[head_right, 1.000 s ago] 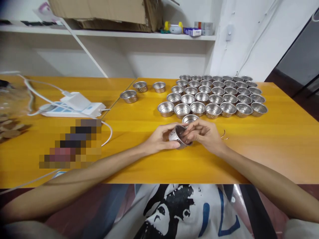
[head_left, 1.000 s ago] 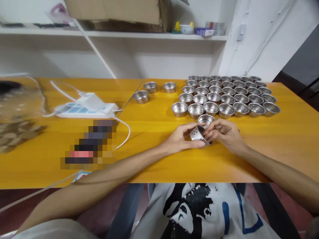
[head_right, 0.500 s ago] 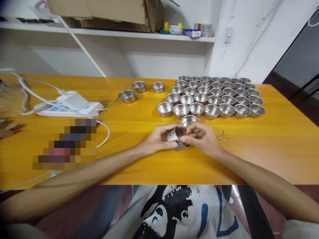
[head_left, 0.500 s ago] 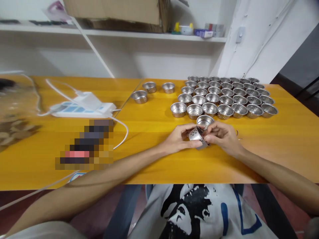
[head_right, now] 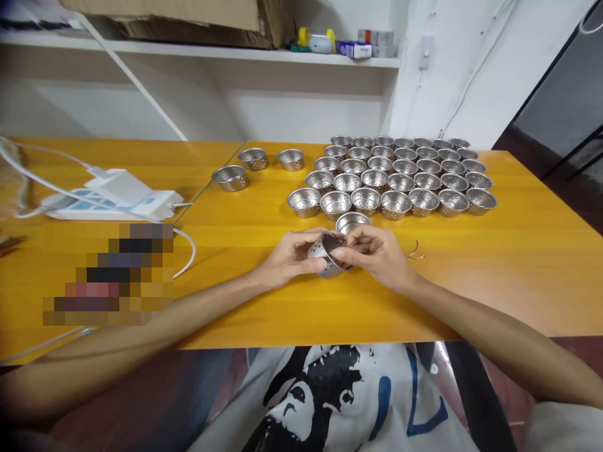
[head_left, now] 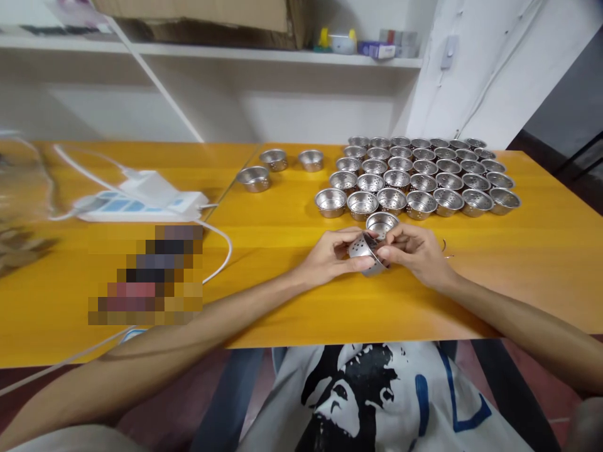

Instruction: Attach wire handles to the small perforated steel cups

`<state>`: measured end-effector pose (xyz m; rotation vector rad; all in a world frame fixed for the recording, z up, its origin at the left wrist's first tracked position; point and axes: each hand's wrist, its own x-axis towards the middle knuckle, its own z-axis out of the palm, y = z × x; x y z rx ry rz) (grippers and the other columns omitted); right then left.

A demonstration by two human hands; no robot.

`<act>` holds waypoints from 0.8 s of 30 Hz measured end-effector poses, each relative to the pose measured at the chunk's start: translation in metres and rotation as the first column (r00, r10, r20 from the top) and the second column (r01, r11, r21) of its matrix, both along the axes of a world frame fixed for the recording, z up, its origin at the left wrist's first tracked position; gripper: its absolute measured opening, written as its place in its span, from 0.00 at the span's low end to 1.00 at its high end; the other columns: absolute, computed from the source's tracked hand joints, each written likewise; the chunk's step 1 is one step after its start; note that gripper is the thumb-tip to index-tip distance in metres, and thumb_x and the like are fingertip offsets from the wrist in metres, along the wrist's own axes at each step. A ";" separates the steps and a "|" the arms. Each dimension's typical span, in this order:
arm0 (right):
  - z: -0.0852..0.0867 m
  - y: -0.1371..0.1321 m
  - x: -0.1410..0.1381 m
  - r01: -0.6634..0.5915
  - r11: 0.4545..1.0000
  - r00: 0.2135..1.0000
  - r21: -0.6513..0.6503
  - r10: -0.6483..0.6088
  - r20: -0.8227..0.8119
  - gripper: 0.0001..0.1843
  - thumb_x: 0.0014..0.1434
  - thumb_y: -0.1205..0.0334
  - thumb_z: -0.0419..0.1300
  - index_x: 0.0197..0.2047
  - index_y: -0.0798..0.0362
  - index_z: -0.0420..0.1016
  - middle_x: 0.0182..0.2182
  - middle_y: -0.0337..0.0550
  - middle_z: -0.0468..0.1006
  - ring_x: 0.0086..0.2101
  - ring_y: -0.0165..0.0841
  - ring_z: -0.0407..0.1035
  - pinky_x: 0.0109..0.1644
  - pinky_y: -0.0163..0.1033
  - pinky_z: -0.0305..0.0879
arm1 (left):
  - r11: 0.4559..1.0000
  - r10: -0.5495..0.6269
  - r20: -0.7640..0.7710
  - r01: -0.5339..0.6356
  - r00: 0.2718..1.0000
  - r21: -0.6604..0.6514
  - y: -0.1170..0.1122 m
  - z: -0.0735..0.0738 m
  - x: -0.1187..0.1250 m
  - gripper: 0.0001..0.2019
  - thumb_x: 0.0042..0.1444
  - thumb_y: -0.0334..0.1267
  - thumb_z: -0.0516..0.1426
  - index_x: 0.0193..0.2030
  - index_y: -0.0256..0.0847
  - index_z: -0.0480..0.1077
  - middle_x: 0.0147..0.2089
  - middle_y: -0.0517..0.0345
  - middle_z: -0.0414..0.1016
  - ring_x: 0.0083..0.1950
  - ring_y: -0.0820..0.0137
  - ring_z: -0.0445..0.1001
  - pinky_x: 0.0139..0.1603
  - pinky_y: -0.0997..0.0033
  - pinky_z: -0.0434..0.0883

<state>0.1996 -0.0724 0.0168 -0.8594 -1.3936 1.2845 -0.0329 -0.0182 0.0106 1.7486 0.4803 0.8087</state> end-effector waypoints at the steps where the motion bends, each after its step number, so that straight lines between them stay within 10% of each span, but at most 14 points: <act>1: 0.000 0.001 0.000 -0.003 1.000 1.000 0.000 0.003 0.002 0.23 0.57 0.46 0.84 0.34 0.50 0.78 0.28 0.36 0.82 0.27 0.27 0.75 0.32 0.34 0.74 | 1.000 -0.002 0.000 0.002 1.000 -0.002 0.000 0.000 0.000 0.27 0.59 0.60 0.74 0.53 0.38 0.85 0.55 0.45 0.85 0.56 0.58 0.82 0.57 0.60 0.78; 24: -0.006 0.003 0.004 -0.042 0.999 0.999 -0.002 0.043 0.009 0.23 0.67 0.37 0.75 0.39 0.50 0.85 0.32 0.42 0.86 0.29 0.31 0.80 0.35 0.39 0.81 | 0.998 -0.065 -0.001 0.065 0.998 -0.021 0.001 -0.001 0.000 0.30 0.58 0.53 0.77 0.61 0.41 0.79 0.54 0.48 0.84 0.53 0.59 0.82 0.57 0.58 0.79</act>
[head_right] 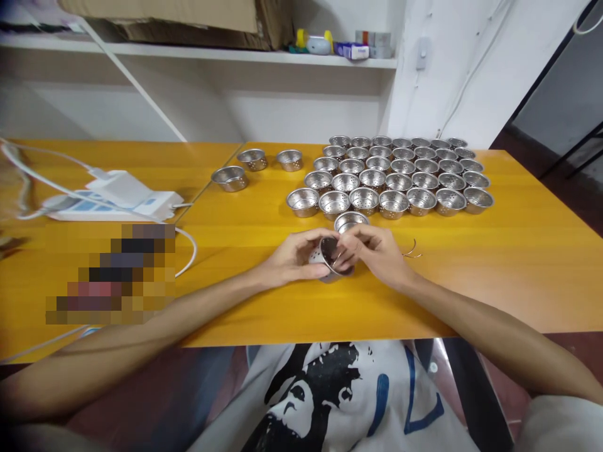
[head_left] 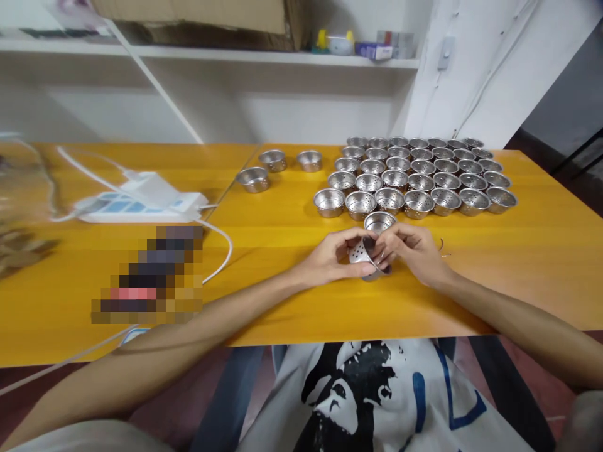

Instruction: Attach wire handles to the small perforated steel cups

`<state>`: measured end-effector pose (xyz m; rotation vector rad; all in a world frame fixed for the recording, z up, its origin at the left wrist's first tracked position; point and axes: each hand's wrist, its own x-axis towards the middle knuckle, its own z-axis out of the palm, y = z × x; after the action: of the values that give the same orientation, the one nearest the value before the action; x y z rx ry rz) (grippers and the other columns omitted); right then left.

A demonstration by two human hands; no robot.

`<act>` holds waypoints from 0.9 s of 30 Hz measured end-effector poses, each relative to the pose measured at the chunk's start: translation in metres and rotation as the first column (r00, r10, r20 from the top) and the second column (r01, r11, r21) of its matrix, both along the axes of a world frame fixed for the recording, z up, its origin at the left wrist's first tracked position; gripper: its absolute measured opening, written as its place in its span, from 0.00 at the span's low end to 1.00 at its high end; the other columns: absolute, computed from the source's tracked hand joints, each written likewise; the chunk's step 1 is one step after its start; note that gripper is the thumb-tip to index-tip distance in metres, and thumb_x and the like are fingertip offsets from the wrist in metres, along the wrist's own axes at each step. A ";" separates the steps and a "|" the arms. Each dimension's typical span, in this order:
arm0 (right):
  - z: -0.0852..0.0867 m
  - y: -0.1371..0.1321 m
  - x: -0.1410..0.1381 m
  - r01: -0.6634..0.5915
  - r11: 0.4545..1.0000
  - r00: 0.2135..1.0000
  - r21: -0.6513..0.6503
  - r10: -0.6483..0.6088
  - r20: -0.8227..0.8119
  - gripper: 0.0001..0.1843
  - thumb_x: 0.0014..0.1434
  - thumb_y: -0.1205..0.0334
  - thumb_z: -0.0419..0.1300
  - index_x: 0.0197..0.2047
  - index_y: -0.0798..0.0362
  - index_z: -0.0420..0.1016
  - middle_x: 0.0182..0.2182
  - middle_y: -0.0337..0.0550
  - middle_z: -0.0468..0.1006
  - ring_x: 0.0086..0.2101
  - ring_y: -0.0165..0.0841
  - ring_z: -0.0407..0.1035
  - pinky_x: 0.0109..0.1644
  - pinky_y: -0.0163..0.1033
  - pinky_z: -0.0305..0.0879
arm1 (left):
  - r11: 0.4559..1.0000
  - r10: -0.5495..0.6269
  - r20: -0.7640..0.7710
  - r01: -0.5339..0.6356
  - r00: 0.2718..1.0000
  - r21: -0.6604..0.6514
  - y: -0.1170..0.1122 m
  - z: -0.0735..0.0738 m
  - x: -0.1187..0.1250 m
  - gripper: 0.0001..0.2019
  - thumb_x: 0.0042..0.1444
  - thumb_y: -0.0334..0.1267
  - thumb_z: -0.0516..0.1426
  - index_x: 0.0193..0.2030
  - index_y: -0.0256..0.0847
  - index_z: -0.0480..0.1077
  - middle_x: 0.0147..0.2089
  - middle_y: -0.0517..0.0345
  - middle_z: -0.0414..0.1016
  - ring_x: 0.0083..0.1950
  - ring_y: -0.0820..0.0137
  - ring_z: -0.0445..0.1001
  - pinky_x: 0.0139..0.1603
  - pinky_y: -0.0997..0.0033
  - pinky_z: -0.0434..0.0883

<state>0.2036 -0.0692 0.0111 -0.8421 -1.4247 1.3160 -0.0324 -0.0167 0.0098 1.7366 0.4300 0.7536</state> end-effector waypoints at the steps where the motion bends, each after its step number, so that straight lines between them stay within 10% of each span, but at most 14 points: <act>1: -0.001 0.001 0.002 -0.003 1.000 1.000 0.003 0.003 -0.005 0.23 0.68 0.37 0.74 0.39 0.50 0.86 0.32 0.43 0.86 0.29 0.32 0.81 0.35 0.39 0.82 | 1.000 -0.012 0.006 0.012 1.000 0.012 0.002 0.001 -0.001 0.30 0.57 0.51 0.77 0.61 0.42 0.78 0.54 0.49 0.84 0.53 0.60 0.82 0.57 0.59 0.79; 12: 0.008 0.007 0.020 0.013 0.852 0.920 0.523 -0.216 0.328 0.09 0.73 0.50 0.71 0.49 0.40 0.94 0.41 0.42 0.84 0.38 0.33 0.77 0.42 0.41 0.75 | 0.990 0.023 0.084 -0.034 0.996 0.137 0.018 0.014 -0.017 0.27 0.52 0.45 0.80 0.51 0.44 0.74 0.56 0.51 0.78 0.55 0.62 0.79 0.55 0.63 0.77; 18: 0.009 0.003 0.021 -0.099 0.822 0.842 0.561 -0.232 0.488 0.14 0.78 0.55 0.63 0.59 0.43 0.89 0.43 0.45 0.86 0.36 0.35 0.76 0.39 0.41 0.75 | 0.973 0.065 -0.011 -0.061 0.998 0.221 0.027 0.018 -0.022 0.27 0.55 0.51 0.77 0.51 0.44 0.72 0.55 0.50 0.78 0.53 0.61 0.79 0.54 0.60 0.76; 27: 0.014 0.005 0.036 0.028 0.727 0.770 0.686 -0.453 0.449 0.12 0.74 0.63 0.62 0.48 0.47 0.90 0.31 0.41 0.84 0.25 0.31 0.67 0.31 0.39 0.65 | 0.732 0.302 -0.273 -0.039 0.913 0.680 0.050 0.027 -0.047 0.25 0.54 0.60 0.76 0.39 0.45 0.73 0.50 0.50 0.81 0.56 0.52 0.74 0.61 0.52 0.70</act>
<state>0.2398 -0.0643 0.0252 -0.9527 -1.9968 0.2448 -0.0792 0.0335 0.0372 2.5729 0.6398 0.7650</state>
